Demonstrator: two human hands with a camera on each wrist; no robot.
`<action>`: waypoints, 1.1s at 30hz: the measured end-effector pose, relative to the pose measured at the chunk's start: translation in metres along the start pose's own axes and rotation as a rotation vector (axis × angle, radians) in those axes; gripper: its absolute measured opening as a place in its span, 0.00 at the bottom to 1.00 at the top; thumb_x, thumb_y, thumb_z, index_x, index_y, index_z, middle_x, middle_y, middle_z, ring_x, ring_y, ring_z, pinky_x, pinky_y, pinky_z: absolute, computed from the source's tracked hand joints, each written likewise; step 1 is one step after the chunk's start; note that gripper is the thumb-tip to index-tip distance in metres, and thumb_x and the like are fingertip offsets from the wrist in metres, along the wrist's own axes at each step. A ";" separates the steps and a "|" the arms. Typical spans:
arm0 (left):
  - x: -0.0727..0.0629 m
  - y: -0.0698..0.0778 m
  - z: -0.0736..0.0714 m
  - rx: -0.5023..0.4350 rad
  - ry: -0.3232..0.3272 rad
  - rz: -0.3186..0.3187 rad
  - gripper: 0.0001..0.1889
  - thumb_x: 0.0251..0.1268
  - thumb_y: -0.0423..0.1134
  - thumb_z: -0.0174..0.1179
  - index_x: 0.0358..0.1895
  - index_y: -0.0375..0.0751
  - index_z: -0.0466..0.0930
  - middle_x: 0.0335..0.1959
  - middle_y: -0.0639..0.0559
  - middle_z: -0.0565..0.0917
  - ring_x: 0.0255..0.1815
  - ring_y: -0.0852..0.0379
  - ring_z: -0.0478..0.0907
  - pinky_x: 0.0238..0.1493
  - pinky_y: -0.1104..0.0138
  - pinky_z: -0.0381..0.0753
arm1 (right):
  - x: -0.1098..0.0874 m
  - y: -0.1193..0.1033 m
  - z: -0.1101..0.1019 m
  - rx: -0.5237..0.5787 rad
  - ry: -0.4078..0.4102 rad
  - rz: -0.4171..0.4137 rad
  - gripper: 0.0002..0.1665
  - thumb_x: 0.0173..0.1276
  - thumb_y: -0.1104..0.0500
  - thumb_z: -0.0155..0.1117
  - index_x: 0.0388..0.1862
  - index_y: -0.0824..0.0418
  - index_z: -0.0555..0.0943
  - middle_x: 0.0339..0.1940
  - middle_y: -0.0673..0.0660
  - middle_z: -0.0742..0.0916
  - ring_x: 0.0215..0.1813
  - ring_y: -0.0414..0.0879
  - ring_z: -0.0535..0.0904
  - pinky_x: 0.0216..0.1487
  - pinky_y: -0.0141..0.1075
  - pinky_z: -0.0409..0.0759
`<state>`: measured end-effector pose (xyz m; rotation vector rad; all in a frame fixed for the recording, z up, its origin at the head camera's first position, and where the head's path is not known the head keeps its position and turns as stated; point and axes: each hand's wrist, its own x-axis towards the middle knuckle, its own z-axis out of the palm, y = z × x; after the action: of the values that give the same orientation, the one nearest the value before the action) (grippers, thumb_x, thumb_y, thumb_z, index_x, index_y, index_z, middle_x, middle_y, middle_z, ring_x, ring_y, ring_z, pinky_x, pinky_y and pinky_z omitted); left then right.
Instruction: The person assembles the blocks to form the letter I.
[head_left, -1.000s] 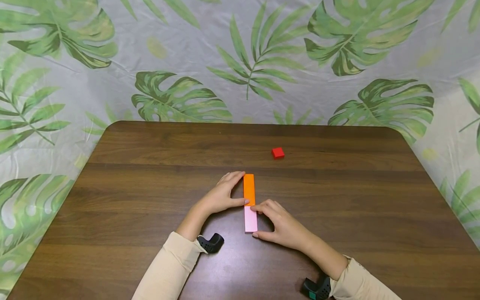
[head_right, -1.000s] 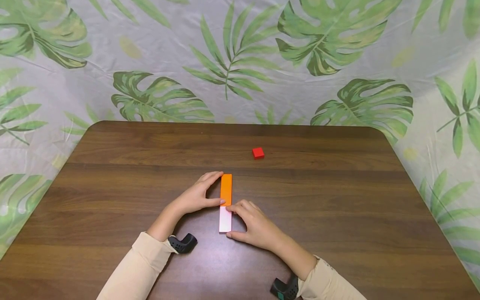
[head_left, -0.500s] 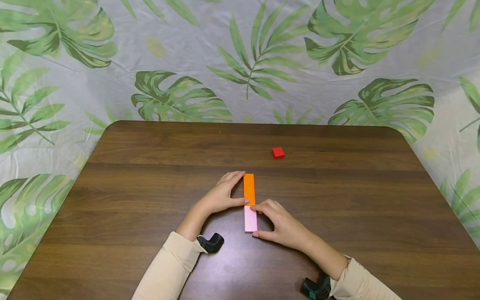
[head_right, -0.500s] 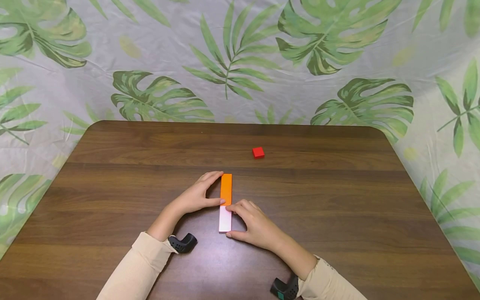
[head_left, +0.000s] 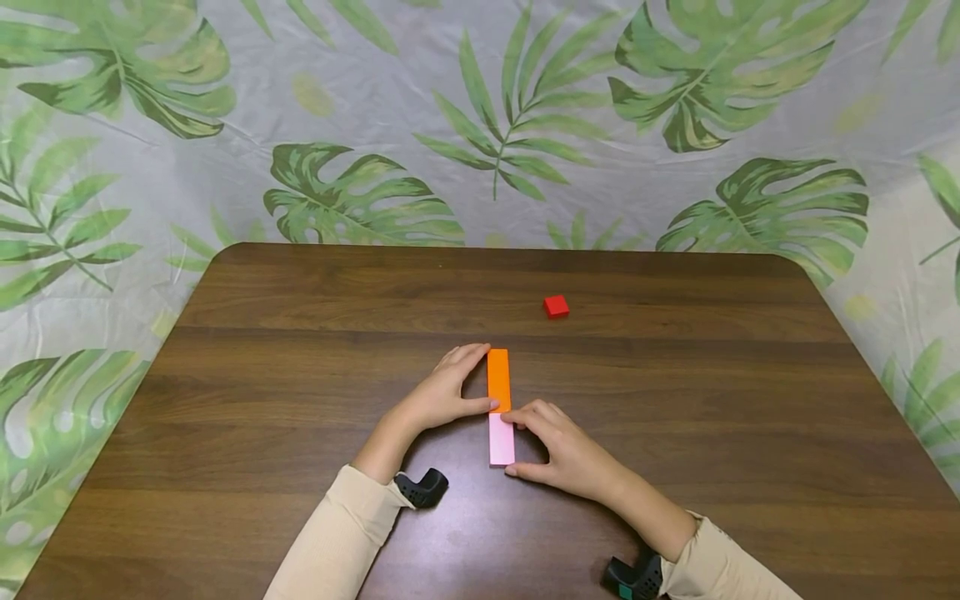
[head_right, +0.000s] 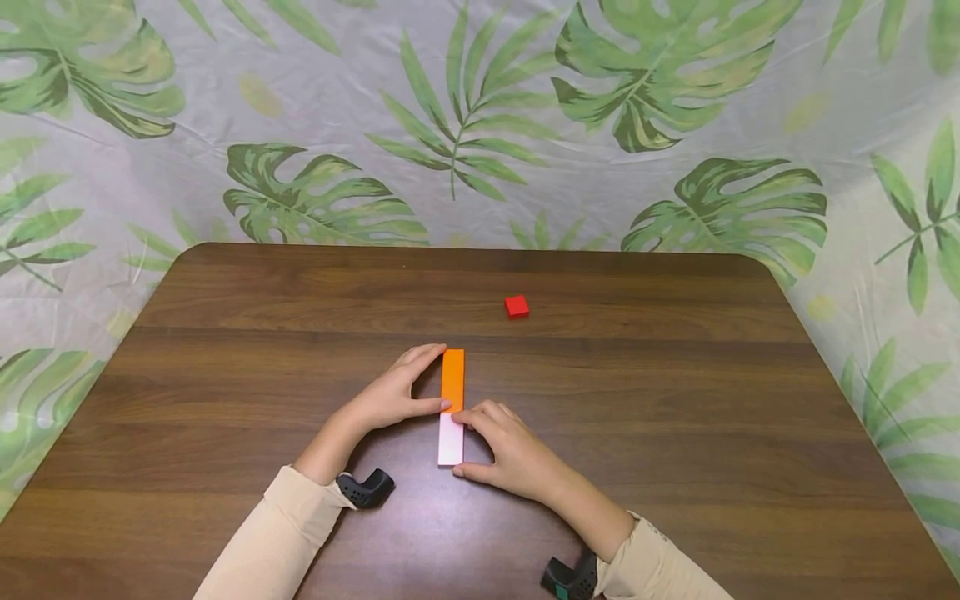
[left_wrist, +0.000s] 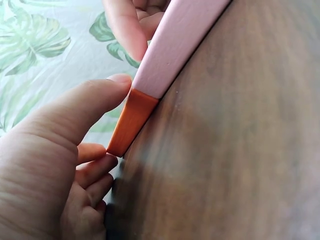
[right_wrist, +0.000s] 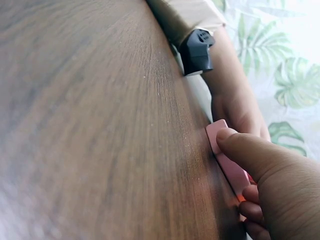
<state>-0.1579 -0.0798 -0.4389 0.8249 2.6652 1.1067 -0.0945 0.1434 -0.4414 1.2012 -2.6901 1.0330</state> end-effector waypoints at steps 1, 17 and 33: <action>0.000 0.000 0.000 -0.004 0.003 0.001 0.42 0.50 0.50 0.64 0.67 0.36 0.56 0.65 0.44 0.60 0.66 0.46 0.51 0.64 0.53 0.50 | 0.000 0.000 0.000 0.001 -0.001 0.001 0.33 0.52 0.46 0.69 0.55 0.57 0.73 0.45 0.47 0.74 0.48 0.39 0.68 0.48 0.35 0.70; -0.009 -0.001 -0.001 -0.009 0.003 0.034 0.47 0.45 0.55 0.67 0.68 0.41 0.56 0.64 0.47 0.61 0.65 0.52 0.53 0.63 0.56 0.54 | 0.001 0.001 0.000 0.002 0.001 0.003 0.33 0.53 0.43 0.67 0.55 0.56 0.73 0.46 0.46 0.74 0.48 0.39 0.68 0.49 0.36 0.71; -0.010 0.002 0.000 0.054 -0.020 0.087 0.51 0.37 0.57 0.70 0.67 0.39 0.58 0.63 0.45 0.62 0.66 0.45 0.52 0.66 0.56 0.40 | 0.000 0.000 0.000 0.007 -0.003 0.009 0.34 0.52 0.44 0.68 0.55 0.56 0.72 0.45 0.46 0.74 0.48 0.39 0.68 0.49 0.36 0.71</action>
<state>-0.1488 -0.0843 -0.4385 0.9651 2.6772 1.0428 -0.0948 0.1435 -0.4417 1.1938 -2.6991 1.0438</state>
